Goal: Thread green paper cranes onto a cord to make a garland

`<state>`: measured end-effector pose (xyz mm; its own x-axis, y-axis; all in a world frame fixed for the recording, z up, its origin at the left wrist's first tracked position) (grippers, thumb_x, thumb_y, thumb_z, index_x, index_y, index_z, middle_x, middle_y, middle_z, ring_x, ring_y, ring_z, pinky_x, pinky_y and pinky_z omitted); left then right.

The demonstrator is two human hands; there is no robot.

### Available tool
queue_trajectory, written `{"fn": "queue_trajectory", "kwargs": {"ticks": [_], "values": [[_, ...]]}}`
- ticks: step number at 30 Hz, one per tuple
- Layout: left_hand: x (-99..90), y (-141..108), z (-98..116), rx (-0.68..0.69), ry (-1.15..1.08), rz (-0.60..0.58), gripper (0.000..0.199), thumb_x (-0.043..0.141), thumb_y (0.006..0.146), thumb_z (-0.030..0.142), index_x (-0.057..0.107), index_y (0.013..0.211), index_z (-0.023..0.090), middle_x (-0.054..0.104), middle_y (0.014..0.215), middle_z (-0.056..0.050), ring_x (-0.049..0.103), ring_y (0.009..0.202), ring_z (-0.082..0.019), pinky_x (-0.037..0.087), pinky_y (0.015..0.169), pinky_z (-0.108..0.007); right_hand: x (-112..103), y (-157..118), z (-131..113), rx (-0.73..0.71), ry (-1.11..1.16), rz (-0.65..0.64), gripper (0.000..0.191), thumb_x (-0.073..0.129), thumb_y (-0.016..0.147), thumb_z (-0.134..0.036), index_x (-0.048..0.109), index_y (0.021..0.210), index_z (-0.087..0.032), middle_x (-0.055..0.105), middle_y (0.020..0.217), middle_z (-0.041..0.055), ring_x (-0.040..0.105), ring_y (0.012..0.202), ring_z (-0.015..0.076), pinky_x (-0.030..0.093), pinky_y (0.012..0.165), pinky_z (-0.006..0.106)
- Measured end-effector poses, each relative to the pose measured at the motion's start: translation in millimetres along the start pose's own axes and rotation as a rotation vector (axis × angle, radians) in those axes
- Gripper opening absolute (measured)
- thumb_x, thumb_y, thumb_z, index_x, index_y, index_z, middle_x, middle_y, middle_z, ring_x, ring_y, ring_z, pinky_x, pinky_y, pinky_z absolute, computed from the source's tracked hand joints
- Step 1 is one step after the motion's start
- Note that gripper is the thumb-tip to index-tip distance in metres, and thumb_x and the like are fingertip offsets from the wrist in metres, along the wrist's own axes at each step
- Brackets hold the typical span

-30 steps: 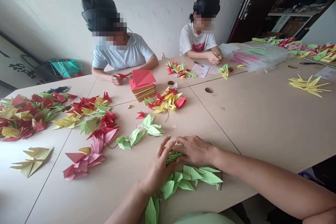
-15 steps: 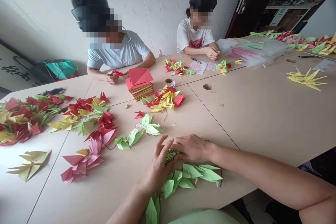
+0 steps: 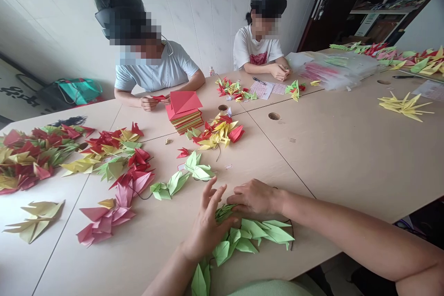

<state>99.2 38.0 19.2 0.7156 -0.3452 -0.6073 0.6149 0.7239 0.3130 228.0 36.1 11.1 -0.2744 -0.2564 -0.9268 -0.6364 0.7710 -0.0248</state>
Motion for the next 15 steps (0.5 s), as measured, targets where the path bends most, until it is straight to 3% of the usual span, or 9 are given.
{"fn": "queue_trajectory", "kwargs": {"ticks": [3, 7, 11, 15], "values": [[-10.0, 1, -3, -0.041, -0.032, 0.069, 0.066, 0.061, 0.09, 0.033, 0.026, 0.145, 0.036, 0.022, 0.15, -0.012, 0.045, 0.121, -0.028, 0.051, 0.093, -0.046, -8, -6, 22, 0.08, 0.025, 0.046, 0.023, 0.053, 0.096, -0.038, 0.066, 0.111, -0.027, 0.069, 0.09, 0.0007, 0.062, 0.069, 0.0139, 0.04, 0.056, 0.024], [-16.0, 2, -9, -0.11, -0.078, 0.086, 0.051, 0.054, 0.094, 0.03, 0.033, 0.141, 0.034, 0.03, 0.146, -0.012, 0.047, 0.118, -0.027, 0.05, 0.092, -0.045, -35, -33, 80, 0.322, 0.028, 0.214, 0.029, 0.051, 0.098, -0.039, 0.062, 0.115, -0.018, 0.067, 0.1, 0.0053, 0.064, 0.08, 0.0157, 0.052, 0.071, 0.032], [-14.5, 3, -15, -0.164, -0.124, 0.047, 0.046, 0.054, 0.094, 0.03, 0.039, 0.137, 0.035, 0.035, 0.143, -0.01, 0.051, 0.115, -0.025, 0.051, 0.09, -0.043, -64, -89, 152, 0.67, -0.005, 0.451, 0.028, 0.049, 0.099, -0.038, 0.06, 0.114, -0.016, 0.065, 0.103, 0.0066, 0.064, 0.083, 0.0163, 0.054, 0.074, 0.034], [-12.6, 6, -22, -0.237, -0.163, 0.02, 0.039, 0.053, 0.094, 0.034, 0.046, 0.133, 0.033, 0.043, 0.137, -0.009, 0.055, 0.113, -0.024, 0.053, 0.089, -0.039, -77, -145, 208, 0.96, -0.023, 0.604, 0.027, 0.051, 0.098, -0.037, 0.06, 0.112, -0.015, 0.065, 0.099, 0.0057, 0.064, 0.08, 0.0159, 0.055, 0.073, 0.034]]}}
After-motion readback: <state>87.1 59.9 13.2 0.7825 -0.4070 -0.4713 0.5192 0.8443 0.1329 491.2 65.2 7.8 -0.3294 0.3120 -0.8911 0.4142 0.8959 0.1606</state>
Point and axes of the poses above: each hand's wrist, its own y-axis towards the middle knuckle, its own x-axis out of the palm, z = x × y, the point moved 7 cm from there along y, towards the middle knuckle
